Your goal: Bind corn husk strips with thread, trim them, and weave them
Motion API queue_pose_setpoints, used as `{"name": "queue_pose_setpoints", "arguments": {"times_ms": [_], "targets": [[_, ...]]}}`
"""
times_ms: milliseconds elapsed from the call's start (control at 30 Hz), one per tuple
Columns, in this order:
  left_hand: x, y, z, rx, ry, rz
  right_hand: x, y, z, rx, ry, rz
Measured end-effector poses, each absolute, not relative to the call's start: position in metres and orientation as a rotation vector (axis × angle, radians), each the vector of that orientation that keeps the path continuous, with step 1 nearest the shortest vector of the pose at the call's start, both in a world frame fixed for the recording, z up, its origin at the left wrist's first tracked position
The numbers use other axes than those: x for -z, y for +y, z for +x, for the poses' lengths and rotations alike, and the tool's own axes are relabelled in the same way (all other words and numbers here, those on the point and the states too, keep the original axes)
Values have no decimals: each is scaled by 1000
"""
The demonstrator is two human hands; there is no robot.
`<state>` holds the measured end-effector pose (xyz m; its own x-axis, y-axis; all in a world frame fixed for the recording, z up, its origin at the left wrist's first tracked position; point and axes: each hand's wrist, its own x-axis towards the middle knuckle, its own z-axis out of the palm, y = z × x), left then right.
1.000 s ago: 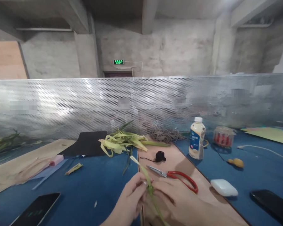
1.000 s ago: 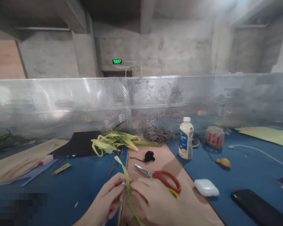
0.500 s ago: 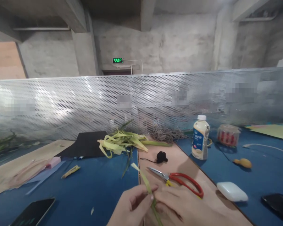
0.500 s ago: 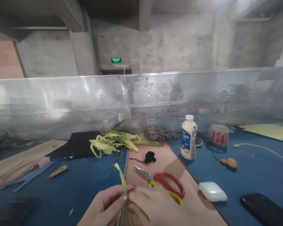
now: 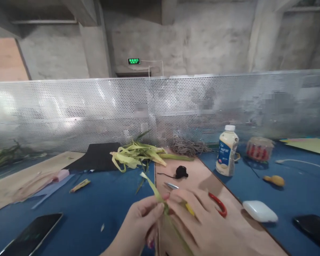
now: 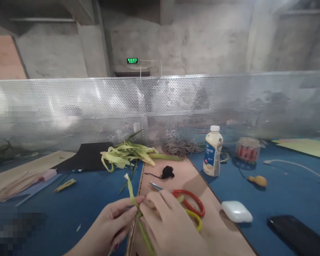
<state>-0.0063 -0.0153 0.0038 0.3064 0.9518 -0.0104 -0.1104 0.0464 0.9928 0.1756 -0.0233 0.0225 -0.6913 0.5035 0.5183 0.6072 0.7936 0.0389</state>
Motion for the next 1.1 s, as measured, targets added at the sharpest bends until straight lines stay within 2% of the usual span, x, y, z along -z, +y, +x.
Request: {"name": "queue_pose_setpoints", "arguments": {"times_ms": [67, 100, 167, 267, 333, 767, 933, 1100], "targets": [[-3, -13, -7, -1060, 956, 1203, -28, -29, 172, 550, -2293, -814], [-2, -12, -7, -1083, 979, 1184, -28, -30, 170, 568, -2257, -826], [1, -10, -7, -1117, 1010, 1159, -22, -29, 167, 461, -2216, -871], [3, -11, -5, -1130, 1005, 1170, -5, -20, 164, 79, -2222, -967], [2, -15, -3, -1103, 1008, 1199, 7, -13, 163, 17, -2232, -957], [-6, -28, 2, -1007, 859, 1549, 18, -10, 166, 99, -2174, -952], [-9, -33, 0, -1028, 942, 1728, 15, -13, 161, 291, -2140, -1002], [-6, -38, 0, -1110, 1043, 1835, 4, -21, 165, 287, -2145, -964]]}}
